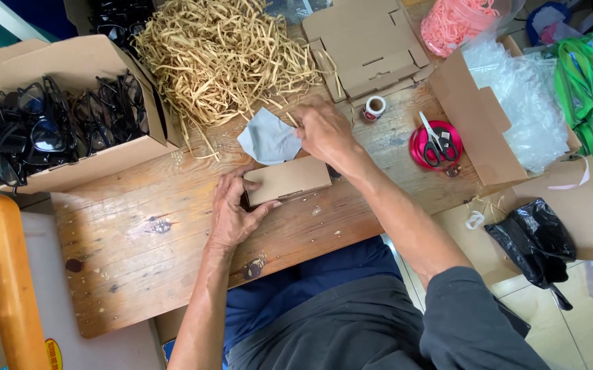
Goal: The person cleans sunglasses with a cloth, places them into a plastic pouch, and then puts them into a cardboard box with shredded paper filler.
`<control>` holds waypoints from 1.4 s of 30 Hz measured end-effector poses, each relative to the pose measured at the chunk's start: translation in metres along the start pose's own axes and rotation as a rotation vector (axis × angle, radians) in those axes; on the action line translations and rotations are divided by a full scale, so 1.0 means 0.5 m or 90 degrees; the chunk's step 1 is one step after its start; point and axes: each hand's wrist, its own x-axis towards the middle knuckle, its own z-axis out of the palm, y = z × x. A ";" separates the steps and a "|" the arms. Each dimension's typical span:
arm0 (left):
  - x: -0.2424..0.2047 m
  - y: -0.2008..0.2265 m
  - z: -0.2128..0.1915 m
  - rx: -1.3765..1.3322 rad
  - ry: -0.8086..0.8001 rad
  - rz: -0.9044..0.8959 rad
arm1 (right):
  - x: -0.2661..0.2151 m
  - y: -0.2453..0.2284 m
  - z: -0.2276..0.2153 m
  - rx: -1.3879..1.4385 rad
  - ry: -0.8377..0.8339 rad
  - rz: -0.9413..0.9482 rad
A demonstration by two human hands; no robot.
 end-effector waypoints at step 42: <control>-0.016 -0.036 0.010 0.047 -0.001 0.068 | -0.003 0.029 0.018 -0.024 0.328 -0.144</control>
